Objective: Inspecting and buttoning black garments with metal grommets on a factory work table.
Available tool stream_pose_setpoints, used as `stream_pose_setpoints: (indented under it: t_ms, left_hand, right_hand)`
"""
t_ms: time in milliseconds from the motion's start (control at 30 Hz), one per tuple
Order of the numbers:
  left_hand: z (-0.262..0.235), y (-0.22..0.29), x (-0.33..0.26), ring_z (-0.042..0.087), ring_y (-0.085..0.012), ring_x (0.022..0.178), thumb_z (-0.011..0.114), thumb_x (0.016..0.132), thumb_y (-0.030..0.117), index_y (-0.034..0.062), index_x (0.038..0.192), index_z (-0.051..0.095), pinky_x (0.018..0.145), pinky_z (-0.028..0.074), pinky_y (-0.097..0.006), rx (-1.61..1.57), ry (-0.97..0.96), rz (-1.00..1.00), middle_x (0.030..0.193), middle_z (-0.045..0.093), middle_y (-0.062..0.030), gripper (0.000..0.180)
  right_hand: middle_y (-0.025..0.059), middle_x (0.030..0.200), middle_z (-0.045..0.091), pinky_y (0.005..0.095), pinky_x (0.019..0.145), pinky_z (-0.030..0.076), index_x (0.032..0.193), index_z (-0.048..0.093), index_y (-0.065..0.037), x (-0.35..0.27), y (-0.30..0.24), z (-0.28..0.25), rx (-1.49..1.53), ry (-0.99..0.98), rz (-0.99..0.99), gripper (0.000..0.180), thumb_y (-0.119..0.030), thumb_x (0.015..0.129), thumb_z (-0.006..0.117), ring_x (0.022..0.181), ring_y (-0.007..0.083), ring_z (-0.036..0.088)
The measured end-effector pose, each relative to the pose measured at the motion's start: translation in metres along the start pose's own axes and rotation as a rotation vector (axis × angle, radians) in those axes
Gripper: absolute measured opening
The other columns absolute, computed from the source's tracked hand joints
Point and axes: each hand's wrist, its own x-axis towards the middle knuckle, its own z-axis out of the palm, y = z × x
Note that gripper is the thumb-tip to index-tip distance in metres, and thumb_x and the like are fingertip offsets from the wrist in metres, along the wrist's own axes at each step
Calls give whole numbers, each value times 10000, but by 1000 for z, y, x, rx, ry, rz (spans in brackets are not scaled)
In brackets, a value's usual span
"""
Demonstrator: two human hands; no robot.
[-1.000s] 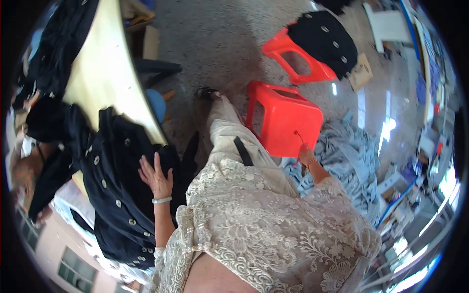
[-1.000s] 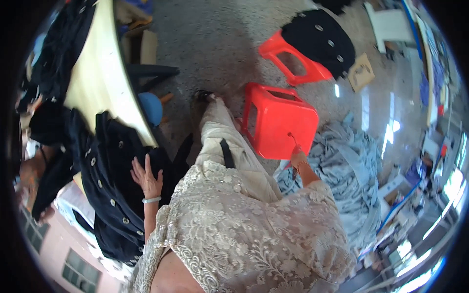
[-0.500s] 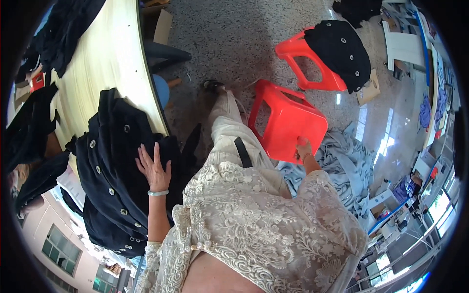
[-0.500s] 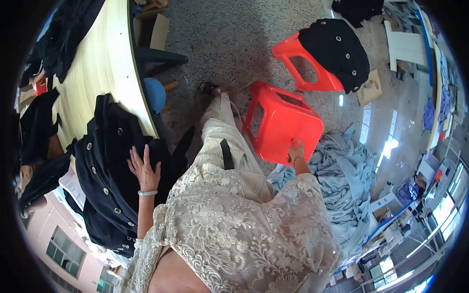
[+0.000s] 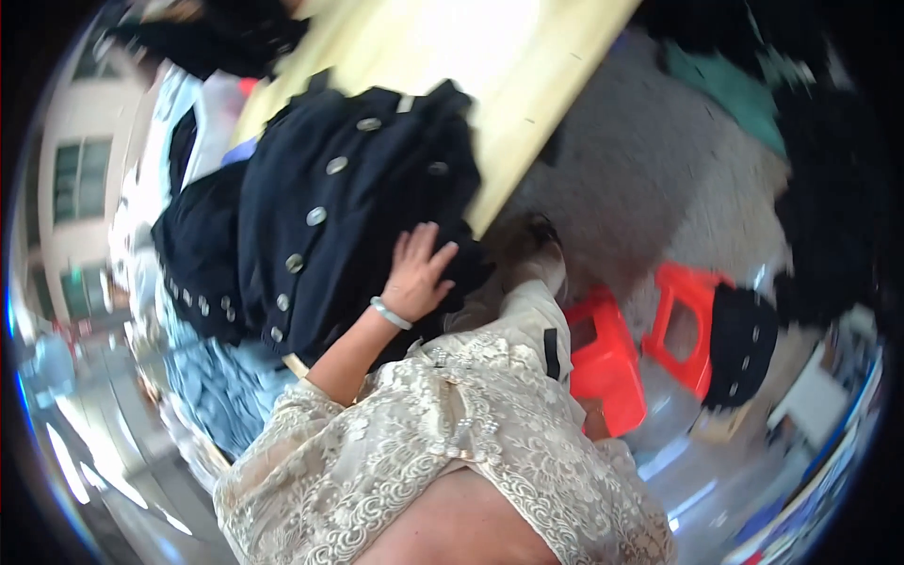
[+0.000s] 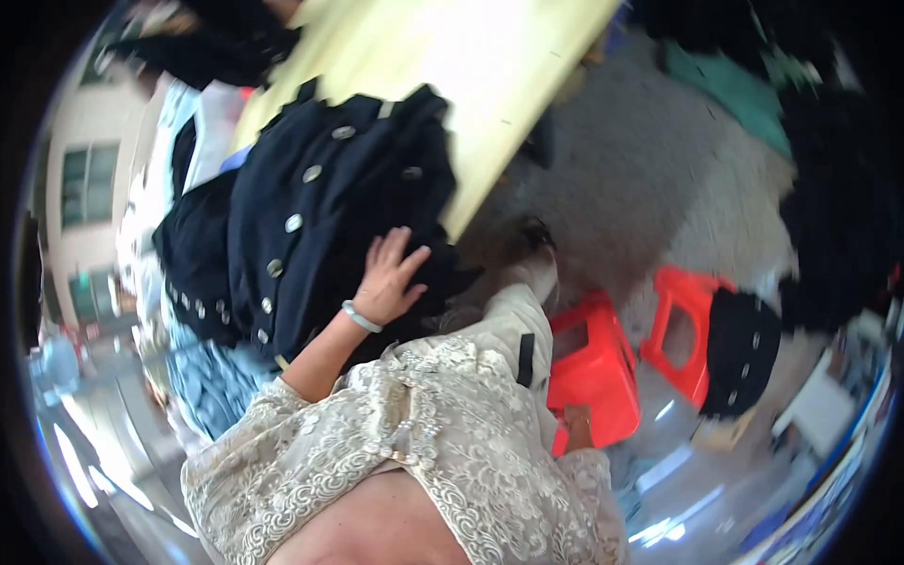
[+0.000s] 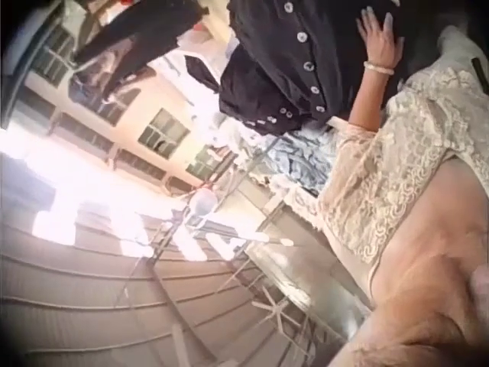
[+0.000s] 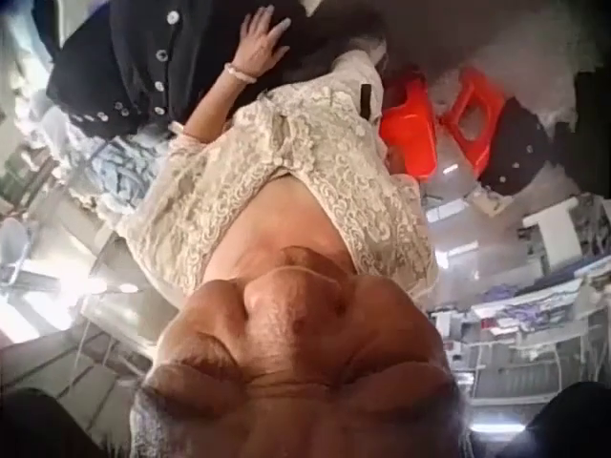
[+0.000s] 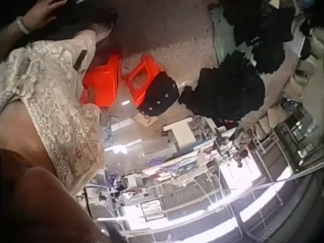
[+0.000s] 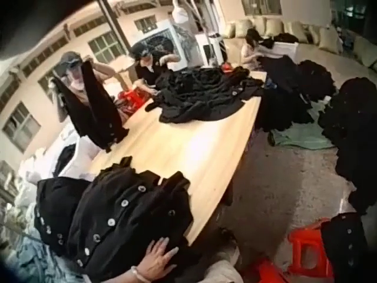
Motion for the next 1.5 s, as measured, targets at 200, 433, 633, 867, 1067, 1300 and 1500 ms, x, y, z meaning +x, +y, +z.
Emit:
stream_pose_setpoints:
  t_ms: [200, 433, 633, 867, 1067, 1300, 1500]
  left_hand:
    - [-32, 5, -86, 547, -307, 1125, 730, 752, 93, 100, 1157, 628, 949, 414, -452, -184, 439, -75, 1172, 593, -119, 417]
    - [-37, -51, -208, 544, -341, 1084, 693, 763, 13, 78, 1191, 629, 935, 418, -416, 100, 1043, -812, 1172, 569, -147, 438]
    - [-15, -94, -243, 534, -339, 1129, 658, 797, -6, 100, 1276, 590, 977, 440, -407, 90, 906, -914, 1257, 538, -150, 496]
    - [-36, -116, -261, 590, -296, 982, 691, 778, 13, 87, 1077, 662, 827, 509, -365, -250, 869, -833, 1097, 575, -114, 309]
    - [-76, -129, -271, 578, -115, 663, 621, 811, -63, 33, 1018, 606, 596, 449, -246, -692, 825, -910, 892, 554, -53, 228]
    - [-134, -189, -271, 623, -250, 767, 576, 801, -108, 53, 1020, 606, 630, 504, -318, 157, 1220, -1005, 976, 587, -100, 273]
    - [-75, -167, -254, 613, -359, 887, 606, 813, -46, 54, 1025, 588, 756, 504, -424, 34, 902, -1040, 1037, 589, -143, 235]
  right_hand:
    - [105, 677, 643, 411, 473, 509, 926, 671, -59, -4, -86, -173, 198, 17, 93, 250, -294, 925, 583, 515, 224, 608]
    - [19, 917, 602, 221, 589, 504, 1101, 636, -20, -71, -385, -323, 523, 294, -1001, 175, -108, 988, 535, 676, 73, 547]
    - [116, 965, 669, 313, 809, 507, 1086, 673, -38, -282, -627, -287, -133, 358, -1903, 207, -19, 884, 637, 880, 265, 647]
    - [71, 1205, 558, 384, 954, 407, 1324, 519, -175, -339, -720, -195, -918, 364, -2020, 642, -101, 721, 726, 1124, 261, 530]
    - [21, 885, 605, 360, 824, 439, 1090, 614, -169, -334, -772, -225, -1135, 248, -1905, 412, -46, 703, 683, 895, 216, 605]
    - [43, 907, 628, 385, 762, 433, 1058, 652, -170, -407, -894, -257, -579, 697, -2497, 368, 16, 741, 654, 877, 262, 608]
    - [38, 939, 587, 368, 869, 424, 1154, 643, -201, -362, -894, -221, -1322, 545, -2260, 408, -24, 790, 594, 898, 231, 565]
